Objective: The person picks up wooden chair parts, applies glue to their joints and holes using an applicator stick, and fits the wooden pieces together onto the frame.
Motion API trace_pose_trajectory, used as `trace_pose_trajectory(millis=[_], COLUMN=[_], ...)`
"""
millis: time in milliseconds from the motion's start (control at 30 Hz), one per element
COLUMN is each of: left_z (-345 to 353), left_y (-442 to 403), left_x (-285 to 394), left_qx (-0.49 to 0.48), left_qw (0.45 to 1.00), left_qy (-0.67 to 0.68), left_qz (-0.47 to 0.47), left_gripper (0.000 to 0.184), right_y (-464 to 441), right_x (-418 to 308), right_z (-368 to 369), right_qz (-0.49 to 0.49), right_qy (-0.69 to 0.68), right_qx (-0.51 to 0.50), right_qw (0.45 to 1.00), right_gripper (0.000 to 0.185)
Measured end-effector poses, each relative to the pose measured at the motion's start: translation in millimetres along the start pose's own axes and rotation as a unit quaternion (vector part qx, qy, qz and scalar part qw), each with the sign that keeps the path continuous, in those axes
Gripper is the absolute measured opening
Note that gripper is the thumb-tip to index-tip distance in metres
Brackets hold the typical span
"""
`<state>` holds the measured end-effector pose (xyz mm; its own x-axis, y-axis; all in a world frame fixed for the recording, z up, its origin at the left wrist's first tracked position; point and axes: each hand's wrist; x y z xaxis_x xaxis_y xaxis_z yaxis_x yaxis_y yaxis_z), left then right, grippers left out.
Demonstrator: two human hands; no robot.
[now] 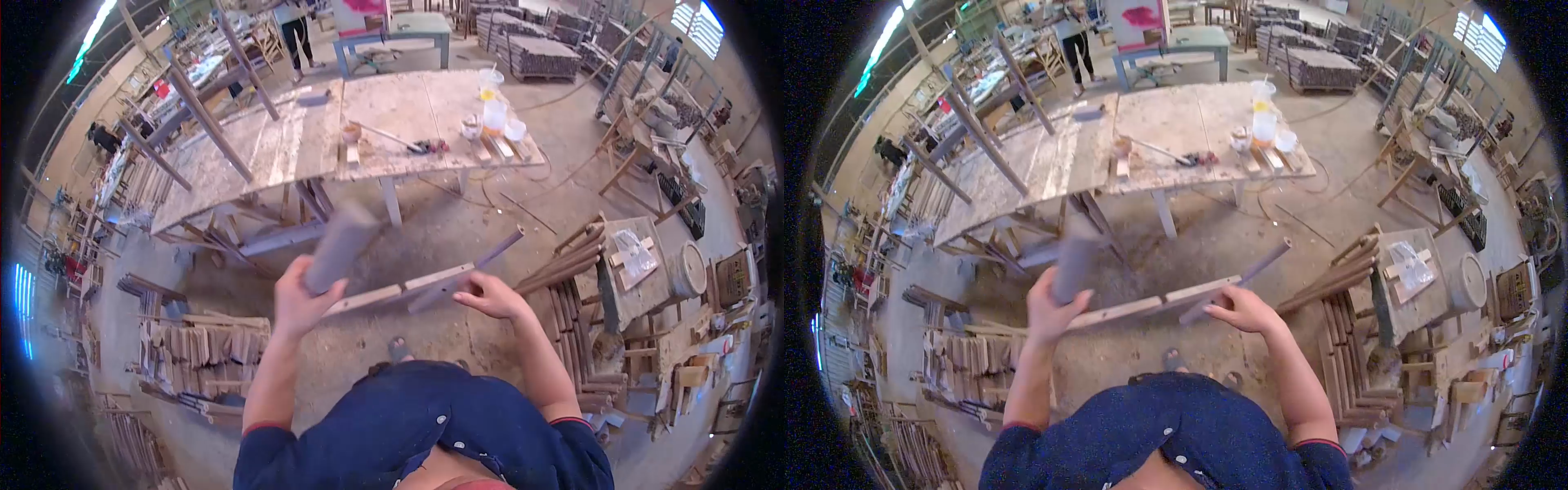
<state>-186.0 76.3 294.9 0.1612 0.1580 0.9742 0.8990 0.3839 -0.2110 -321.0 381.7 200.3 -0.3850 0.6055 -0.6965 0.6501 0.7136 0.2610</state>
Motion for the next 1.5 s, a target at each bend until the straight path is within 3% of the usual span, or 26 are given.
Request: trace_pose_trajectory(millis=[33, 100, 167, 267, 367, 467, 567, 667, 767, 800, 900, 933, 1033, 1100, 1167, 1200, 1367, 1500], left_z=[-28, -73, -112, -150, -170, -189, -200, -215, -231, -237, -269, -274, -252, -249, -252, -255, -240, -225], left_y=[4, 20, 33, 50, 61, 63, 62, 52, 42, 44, 48, 39, -27, -89, -155, -188, -355, -450], left_x=[14, 47, 76, 100, 114, 130, 154, 176, 208, 220, 232, 225, 206, 180, 151, 129, 32, -17], left_qx=[0.027, 0.103, 0.135, 0.188, 0.208, 0.208, 0.202, 0.213, 0.212, 0.221, 0.217, 0.204, 0.183, 0.168, 0.177, 0.199, 0.275, 0.299], left_qw=[0.997, 0.995, 0.99, 0.978, 0.964, 0.958, 0.947, 0.927, 0.927, 0.925, 0.917, 0.909, 0.884, 0.887, 0.904, 0.895, 0.892, 0.88], left_qy=[-0.059, -0.001, 0.034, 0.014, 0.022, -0.007, -0.058, -0.119, -0.14, -0.138, -0.112, -0.11, -0.164, -0.063, 0.049, 0.116, 0.151, 0.166], left_qz=[0.038, -0.01, -0.003, 0.088, 0.166, 0.196, 0.241, 0.286, 0.277, 0.278, 0.317, 0.347, 0.398, 0.426, 0.385, 0.383, 0.326, 0.329], left_gripper=[0.028, 0.027, 0.028, 0.037, 0.041, 0.042, 0.045, 0.05, 0.049, 0.048, 0.049, 0.049, 0.045, 0.043, 0.046, 0.048, 0.044, 0.038], right_y=[-17, -38, -46, -106, -137, -181, -239, -308, -347, -364, -393, -404, -439, -472, -506, -524, -620, -679], right_x=[40, 102, 153, 157, 54, 26, -21, -52, -96, -101, -139, -147, -164, -160, -154, -149, -96, -54], right_z=[19, 47, 88, 88, 22, 10, 2, -2, -31, -53, -134, -162, -254, -310, -355, -371, -413, -427], right_qz=[0.062, 0.248, 0.296, 0.104, 0.089, 0.089, 0.1, 0.048, 0.03, -0.023, -0.056, -0.154, -0.21, -0.226, -0.205, -0.182, -0.098, -0.045], right_qy=[0.066, 0.063, 0.034, -0.191, -0.388, -0.428, -0.365, -0.471, -0.473, -0.385, -0.394, -0.406, -0.362, -0.334, -0.28, -0.259, -0.194, -0.188], right_qx=[-0.044, -0.12, 0.153, 0.305, 0.126, 0.214, 0.254, 0.161, 0.174, 0.211, 0.269, 0.31, 0.364, 0.378, 0.404, 0.407, 0.396, 0.448], right_qw=[0.995, 0.959, 0.942, 0.927, 0.909, 0.874, 0.89, 0.866, 0.863, 0.898, 0.877, 0.846, 0.832, 0.833, 0.846, 0.857, 0.892, 0.873], right_gripper=[0.071, 0.073, 0.078, 0.063, 0.064, 0.063, 0.062, 0.061, 0.06, 0.062, 0.055, 0.052, 0.051, 0.053, 0.055, 0.055, 0.055, 0.055])
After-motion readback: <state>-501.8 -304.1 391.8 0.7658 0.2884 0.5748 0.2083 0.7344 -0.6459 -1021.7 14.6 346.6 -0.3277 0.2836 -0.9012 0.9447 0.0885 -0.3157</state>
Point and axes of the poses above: each hand's wrist, its own y-axis away from the middle knuckle, its own z-axis out of the palm, x = y × z, and after that the axes turned 14 degrees about y, right-handed
